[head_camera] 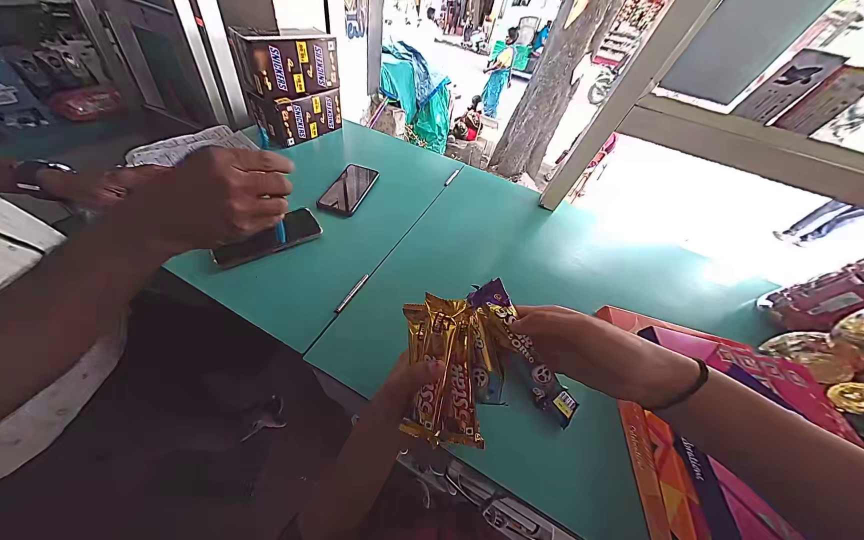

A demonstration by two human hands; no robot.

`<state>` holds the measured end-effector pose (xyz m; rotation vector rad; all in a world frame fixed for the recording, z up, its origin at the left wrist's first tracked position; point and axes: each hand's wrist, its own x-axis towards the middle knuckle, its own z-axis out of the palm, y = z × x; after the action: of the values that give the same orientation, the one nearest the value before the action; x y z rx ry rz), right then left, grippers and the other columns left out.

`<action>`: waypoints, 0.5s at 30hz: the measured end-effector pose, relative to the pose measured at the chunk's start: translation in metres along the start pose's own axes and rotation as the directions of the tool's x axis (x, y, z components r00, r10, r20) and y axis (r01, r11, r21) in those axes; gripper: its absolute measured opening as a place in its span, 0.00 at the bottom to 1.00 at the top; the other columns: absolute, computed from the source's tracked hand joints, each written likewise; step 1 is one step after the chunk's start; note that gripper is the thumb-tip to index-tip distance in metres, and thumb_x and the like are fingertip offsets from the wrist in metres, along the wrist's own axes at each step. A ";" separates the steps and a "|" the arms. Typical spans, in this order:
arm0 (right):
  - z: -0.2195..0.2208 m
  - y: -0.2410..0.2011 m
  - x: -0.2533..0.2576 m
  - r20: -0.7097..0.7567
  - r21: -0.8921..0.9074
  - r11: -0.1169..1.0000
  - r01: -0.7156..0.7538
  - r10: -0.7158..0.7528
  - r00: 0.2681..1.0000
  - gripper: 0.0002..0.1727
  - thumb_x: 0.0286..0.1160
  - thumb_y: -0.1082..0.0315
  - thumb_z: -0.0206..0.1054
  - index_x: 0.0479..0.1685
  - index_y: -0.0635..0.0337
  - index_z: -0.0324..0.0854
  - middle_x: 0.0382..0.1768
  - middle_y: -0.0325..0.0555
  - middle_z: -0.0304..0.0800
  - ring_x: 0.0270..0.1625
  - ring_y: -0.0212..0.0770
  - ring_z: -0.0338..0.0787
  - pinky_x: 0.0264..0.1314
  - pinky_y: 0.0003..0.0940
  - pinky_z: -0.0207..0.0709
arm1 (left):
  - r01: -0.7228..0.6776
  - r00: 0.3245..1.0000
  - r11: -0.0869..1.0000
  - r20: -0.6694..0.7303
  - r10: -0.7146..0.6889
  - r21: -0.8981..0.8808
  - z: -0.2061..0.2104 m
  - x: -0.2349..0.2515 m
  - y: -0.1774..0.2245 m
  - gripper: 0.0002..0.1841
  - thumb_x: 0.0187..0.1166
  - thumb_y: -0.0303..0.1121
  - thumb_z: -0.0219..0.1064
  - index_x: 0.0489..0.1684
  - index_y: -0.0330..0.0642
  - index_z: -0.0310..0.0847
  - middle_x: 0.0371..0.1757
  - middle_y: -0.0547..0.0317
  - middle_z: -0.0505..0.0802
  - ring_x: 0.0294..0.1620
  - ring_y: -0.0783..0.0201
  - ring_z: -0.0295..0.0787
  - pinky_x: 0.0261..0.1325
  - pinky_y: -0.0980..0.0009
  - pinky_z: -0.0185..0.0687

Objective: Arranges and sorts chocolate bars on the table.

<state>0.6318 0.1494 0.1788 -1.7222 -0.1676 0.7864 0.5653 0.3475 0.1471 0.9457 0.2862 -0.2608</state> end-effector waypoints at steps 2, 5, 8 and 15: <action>-0.004 0.003 -0.003 0.002 0.096 0.995 0.002 -0.002 1.000 0.19 0.82 0.68 0.43 0.48 0.54 0.83 0.41 0.38 0.91 0.43 0.29 0.91 0.49 0.23 0.85 | -0.132 0.970 0.981 0.183 0.157 -0.141 -0.036 0.024 -0.048 0.07 0.64 0.29 0.62 0.37 0.46 0.80 0.27 0.69 0.93 0.29 0.78 0.91 0.38 0.80 0.89; -0.007 0.007 -0.010 -0.034 0.116 0.993 0.022 -0.018 0.999 0.18 0.88 0.70 0.45 0.52 0.56 0.84 0.44 0.42 0.94 0.46 0.32 0.94 0.51 0.25 0.87 | -0.188 0.906 0.962 0.343 0.248 -0.199 -0.047 0.036 -0.061 0.16 0.59 0.40 0.77 0.41 0.51 0.79 0.31 0.73 0.94 0.32 0.79 0.92 0.39 0.79 0.89; -0.007 0.011 -0.018 -0.115 0.126 0.990 0.064 -0.050 0.992 0.17 0.88 0.71 0.48 0.62 0.58 0.82 0.54 0.46 0.93 0.52 0.38 0.95 0.55 0.28 0.88 | -0.153 0.942 0.985 0.288 0.171 -0.085 -0.050 0.023 -0.051 0.20 0.69 0.42 0.73 0.56 0.45 0.77 0.36 0.65 0.95 0.37 0.76 0.94 0.43 0.77 0.91; -0.011 0.036 -0.055 -0.374 0.106 0.969 0.223 -0.170 0.912 0.15 0.82 0.70 0.57 0.62 0.56 0.81 0.52 0.45 0.96 0.54 0.39 0.96 0.56 0.30 0.89 | -0.145 0.875 0.937 0.401 0.271 -0.318 -0.051 0.032 -0.059 0.15 0.66 0.43 0.79 0.45 0.49 0.85 0.38 0.63 0.98 0.40 0.71 0.97 0.46 0.73 0.93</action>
<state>0.5861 0.1020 0.1702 -1.6489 -0.0285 0.3139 0.5688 0.3537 0.0629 0.6071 -0.1968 -0.2192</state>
